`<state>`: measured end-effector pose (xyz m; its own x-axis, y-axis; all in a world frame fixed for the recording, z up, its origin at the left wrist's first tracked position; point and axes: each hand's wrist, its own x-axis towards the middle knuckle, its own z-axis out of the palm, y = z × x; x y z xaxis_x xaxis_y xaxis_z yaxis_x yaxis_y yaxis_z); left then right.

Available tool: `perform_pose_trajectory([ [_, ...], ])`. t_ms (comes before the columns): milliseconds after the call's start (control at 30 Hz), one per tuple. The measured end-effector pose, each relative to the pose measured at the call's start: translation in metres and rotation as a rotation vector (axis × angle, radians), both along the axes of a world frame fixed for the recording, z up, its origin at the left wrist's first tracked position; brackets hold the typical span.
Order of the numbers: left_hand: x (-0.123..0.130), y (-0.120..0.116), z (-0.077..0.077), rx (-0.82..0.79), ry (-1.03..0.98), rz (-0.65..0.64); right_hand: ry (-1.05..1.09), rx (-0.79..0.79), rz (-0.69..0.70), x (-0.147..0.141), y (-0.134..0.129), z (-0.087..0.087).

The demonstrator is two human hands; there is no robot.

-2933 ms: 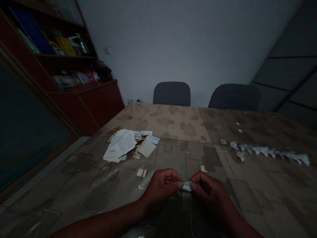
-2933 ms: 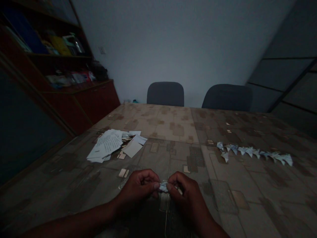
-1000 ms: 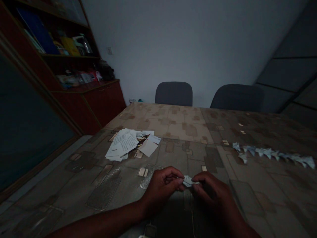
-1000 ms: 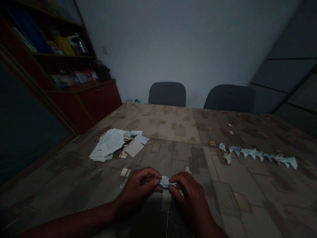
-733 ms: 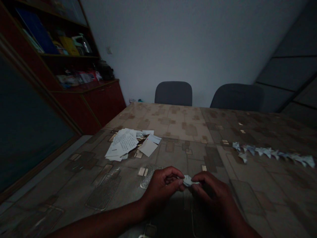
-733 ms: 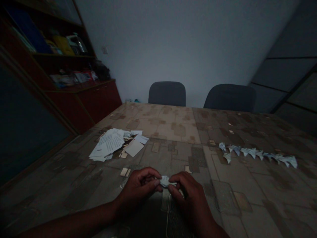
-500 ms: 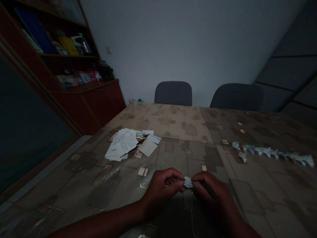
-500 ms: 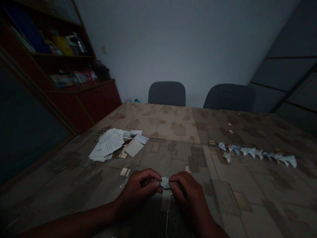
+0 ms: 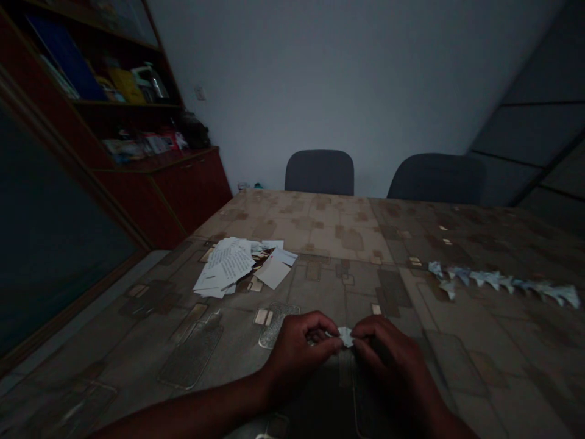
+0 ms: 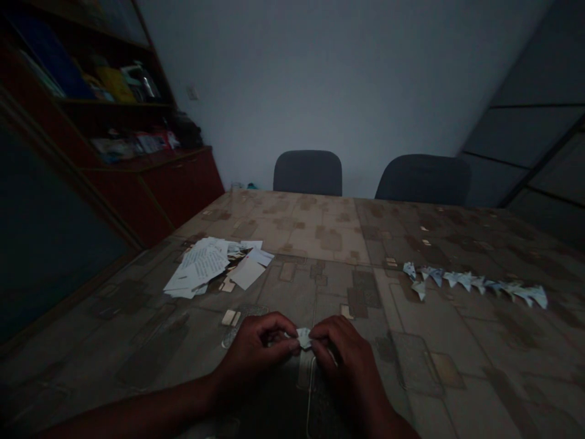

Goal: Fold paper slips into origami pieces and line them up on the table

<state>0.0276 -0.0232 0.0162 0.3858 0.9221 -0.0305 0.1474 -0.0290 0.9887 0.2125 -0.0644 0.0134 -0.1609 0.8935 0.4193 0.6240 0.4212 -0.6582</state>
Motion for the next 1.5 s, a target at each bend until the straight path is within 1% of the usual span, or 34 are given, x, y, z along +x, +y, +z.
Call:
perform_pose_trajectory([
  [267, -0.001, -0.001, 0.001, -0.019, -0.046, 0.029, 0.058, -0.085, -0.014, -0.002, -0.002, -0.001],
  [367, 0.000, -0.001, 0.001, -0.037, -0.026, 0.031, 0.070, -0.106, -0.028, -0.002, -0.003, -0.001],
  [567, 0.000, -0.001, -0.001, 0.005, 0.016, 0.025, 0.067, -0.192, -0.064, -0.002, -0.002, -0.003],
  [800, 0.002, -0.003, -0.001, 0.045, 0.059, 0.023, 0.129, -0.380, -0.100, -0.004, -0.002, 0.000],
  [900, 0.003, -0.004, 0.000, -0.018, 0.022, 0.028, 0.138, -0.383, -0.101, -0.005, -0.002, -0.001],
  [1000, 0.004, -0.002, -0.002, -0.106, -0.061, 0.034, 0.137, -0.354, -0.095, -0.005, -0.003, -0.002],
  [1100, 0.004, -0.001, -0.004, -0.158, -0.121, 0.056, 0.154, -0.329, -0.078, -0.007, -0.003, -0.002],
  [1200, 0.005, -0.002, -0.006, -0.163, -0.132, 0.075, 0.184, -0.342, -0.075, -0.009, -0.004, -0.002],
  [1300, 0.006, -0.004, -0.006, -0.159, -0.123, 0.091, 0.214, -0.354, -0.111, -0.010, -0.003, -0.002],
  [1500, 0.005, -0.006, -0.004, -0.155, -0.192, 0.084, 0.262, -0.353, -0.167, -0.010, -0.003, -0.001],
])
